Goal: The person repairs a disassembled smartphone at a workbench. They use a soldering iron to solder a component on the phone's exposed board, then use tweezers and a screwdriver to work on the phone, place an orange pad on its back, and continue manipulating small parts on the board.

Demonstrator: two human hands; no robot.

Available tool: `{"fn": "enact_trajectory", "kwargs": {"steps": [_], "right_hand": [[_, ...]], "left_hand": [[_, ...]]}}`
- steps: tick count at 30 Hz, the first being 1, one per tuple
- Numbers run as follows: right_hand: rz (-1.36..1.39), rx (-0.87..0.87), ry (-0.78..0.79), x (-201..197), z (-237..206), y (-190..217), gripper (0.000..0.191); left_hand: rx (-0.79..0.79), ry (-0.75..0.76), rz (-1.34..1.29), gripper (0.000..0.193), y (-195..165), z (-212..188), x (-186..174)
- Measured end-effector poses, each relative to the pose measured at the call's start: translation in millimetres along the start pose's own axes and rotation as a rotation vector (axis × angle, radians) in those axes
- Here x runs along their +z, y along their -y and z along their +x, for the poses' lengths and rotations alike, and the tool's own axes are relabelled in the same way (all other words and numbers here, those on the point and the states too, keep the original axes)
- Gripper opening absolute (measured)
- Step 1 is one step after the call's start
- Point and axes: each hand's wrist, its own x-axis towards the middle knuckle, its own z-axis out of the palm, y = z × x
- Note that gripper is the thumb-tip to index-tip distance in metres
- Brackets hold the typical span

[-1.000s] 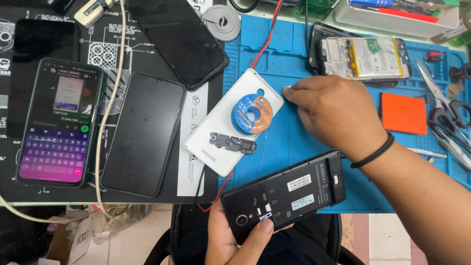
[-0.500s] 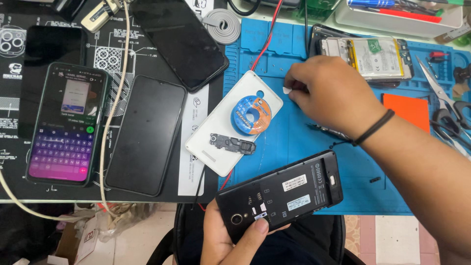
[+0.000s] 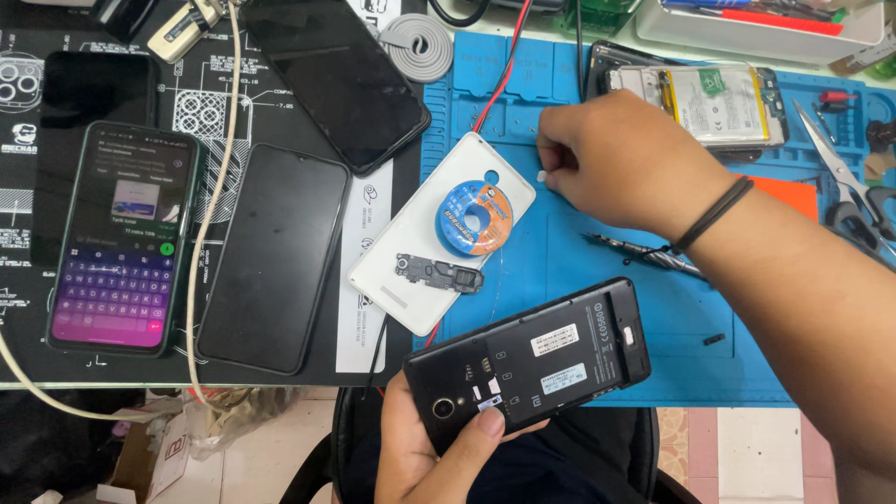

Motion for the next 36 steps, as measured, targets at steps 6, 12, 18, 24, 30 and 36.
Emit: {"fn": "enact_trajectory", "kwargs": {"steps": [6, 12, 18, 24, 30, 36], "right_hand": [[0.392, -0.058, -0.035, -44.5, -32.8, 24.8, 0.018], [0.504, 0.190, 0.403, -43.4, -89.7, 48.2, 0.016], [0.703, 0.350, 0.411, -28.0, -105.9, 63.6, 0.011], [0.747, 0.405, 0.344, -15.6, -118.9, 58.1, 0.011], [0.808, 0.274, 0.249, -0.6, -127.5, 44.5, 0.013], [0.700, 0.215, 0.051, 11.7, -141.7, 45.3, 0.012]], "left_hand": [[0.009, 0.012, -0.025, 0.057, 0.5, 3.8, 7.0], [-0.030, 0.021, -0.080, 0.061, 8.5, 5.1, 16.4], [-0.007, 0.076, -0.077, 0.053, 23.8, 1.0, 23.4], [0.008, 0.081, -0.083, 0.053, 35.1, -2.8, 28.3], [0.028, 0.036, -0.016, 0.054, 41.4, 5.0, 34.5], [0.001, -0.005, -0.027, 0.056, 48.5, 2.3, 35.7]]}}
